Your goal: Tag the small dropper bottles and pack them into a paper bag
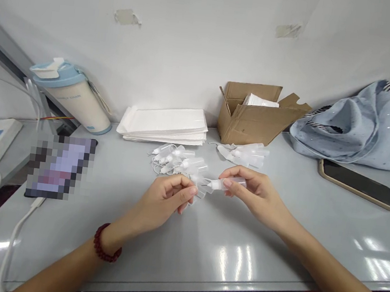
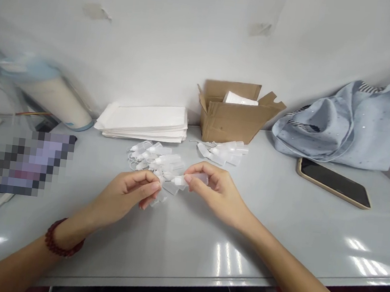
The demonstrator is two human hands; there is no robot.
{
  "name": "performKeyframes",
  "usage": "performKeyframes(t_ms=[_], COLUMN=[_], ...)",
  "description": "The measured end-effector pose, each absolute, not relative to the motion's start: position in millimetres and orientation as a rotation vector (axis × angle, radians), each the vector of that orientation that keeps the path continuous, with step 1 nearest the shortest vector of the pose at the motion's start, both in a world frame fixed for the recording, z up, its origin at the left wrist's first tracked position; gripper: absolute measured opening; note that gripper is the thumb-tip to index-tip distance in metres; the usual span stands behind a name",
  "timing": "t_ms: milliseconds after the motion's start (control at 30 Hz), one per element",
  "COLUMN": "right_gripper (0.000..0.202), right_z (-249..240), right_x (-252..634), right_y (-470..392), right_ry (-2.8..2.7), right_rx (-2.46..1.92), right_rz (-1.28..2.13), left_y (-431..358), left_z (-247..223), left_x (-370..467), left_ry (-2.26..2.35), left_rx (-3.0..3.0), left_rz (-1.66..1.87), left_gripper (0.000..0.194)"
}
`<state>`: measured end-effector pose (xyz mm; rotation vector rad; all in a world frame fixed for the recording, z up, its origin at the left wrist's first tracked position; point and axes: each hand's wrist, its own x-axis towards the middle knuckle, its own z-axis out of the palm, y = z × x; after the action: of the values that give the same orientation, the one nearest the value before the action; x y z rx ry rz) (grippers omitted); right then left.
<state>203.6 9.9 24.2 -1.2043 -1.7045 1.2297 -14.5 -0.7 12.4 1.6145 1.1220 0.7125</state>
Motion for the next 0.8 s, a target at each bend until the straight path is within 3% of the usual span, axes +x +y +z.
performKeyframes(t_ms=[333,800], right_gripper=[0.015,0.016], right_z=[21.6,22.0], right_x=[198.6,198.0], right_y=[6.0,4.0], right_ry=[-1.65,-1.677], right_rx=[-1.127,-1.175], right_rz=[1.382,1.273], left_y=[-1.1,-1.4], left_z=[16.1,16.6], left_x=[-11.2,-14.1], left_ry=[1.027,1.01], left_rx=[1.295,1.376], left_rz=[0.791,0.788], left_gripper=[0.024,0.022])
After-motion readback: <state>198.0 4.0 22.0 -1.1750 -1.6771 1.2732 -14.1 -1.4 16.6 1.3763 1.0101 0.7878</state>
